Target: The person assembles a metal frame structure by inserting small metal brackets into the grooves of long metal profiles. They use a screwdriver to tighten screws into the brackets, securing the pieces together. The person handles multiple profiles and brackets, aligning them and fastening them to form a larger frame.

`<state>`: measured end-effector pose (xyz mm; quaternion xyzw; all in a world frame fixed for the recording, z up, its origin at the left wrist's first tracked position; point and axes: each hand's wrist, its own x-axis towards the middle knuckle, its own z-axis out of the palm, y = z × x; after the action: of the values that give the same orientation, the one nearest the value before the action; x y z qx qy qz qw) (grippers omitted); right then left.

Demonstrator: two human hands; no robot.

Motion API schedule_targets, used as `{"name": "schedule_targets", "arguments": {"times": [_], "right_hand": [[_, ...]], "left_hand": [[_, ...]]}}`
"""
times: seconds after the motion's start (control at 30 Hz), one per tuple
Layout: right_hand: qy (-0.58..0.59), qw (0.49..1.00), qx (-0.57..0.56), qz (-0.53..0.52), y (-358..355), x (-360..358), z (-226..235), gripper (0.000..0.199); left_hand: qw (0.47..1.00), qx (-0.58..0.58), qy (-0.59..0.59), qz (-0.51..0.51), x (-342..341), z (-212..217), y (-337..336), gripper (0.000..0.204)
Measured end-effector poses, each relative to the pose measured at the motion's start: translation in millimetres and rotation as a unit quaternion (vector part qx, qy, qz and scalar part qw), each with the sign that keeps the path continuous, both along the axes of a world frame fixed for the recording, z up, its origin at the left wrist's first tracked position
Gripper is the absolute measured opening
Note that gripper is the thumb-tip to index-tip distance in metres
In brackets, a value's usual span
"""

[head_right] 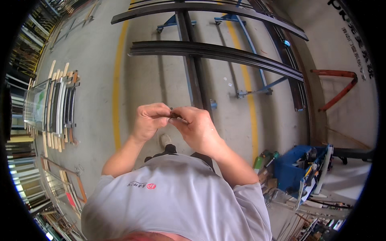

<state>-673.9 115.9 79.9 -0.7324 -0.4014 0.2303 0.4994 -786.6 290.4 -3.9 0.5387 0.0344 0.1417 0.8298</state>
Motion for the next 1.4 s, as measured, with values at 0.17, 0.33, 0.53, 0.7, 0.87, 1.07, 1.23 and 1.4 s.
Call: {"name": "schedule_targets", "arguments": {"times": [0.17, 0.33, 0.53, 0.7, 0.87, 1.07, 1.23, 1.4], "right_hand": [[0.007, 0.999, -0.033, -0.018, 46, -37, 9, 0.022], [0.002, 0.999, -0.037, 0.013, 83, -37, 7, 0.024], [0.001, 0.996, 0.016, 0.089, 130, 4, -11, 0.037], [0.036, 0.982, 0.07, 0.17, 188, 41, -23, 0.038], [0.031, 0.973, 0.076, 0.214, 230, 70, -37, 0.025], [-0.025, 0.983, 0.05, 0.178, 275, 94, -43, 0.025], [-0.061, 0.989, 0.028, 0.131, 326, 119, -40, 0.027], [-0.08, 0.995, -0.036, 0.047, 397, 142, -49, 0.028]], "left_hand": [[0.999, -0.013, 0.015, -0.035, -26, 3, 49, 0.032], [0.989, -0.122, 0.027, -0.085, -27, -21, 88, 0.027], [0.977, -0.174, 0.065, -0.108, -1, -24, 138, 0.029], [0.984, -0.168, 0.062, -0.012, 3, -49, 191, 0.033], [0.964, -0.23, 0.135, 0.016, 11, -67, 238, 0.029], [0.952, -0.27, 0.141, -0.033, 58, -81, 289, 0.02], [0.95, -0.213, 0.226, -0.015, 109, -88, 339, 0.015], [0.955, -0.193, 0.182, -0.136, 160, -77, 403, 0.035]]}}
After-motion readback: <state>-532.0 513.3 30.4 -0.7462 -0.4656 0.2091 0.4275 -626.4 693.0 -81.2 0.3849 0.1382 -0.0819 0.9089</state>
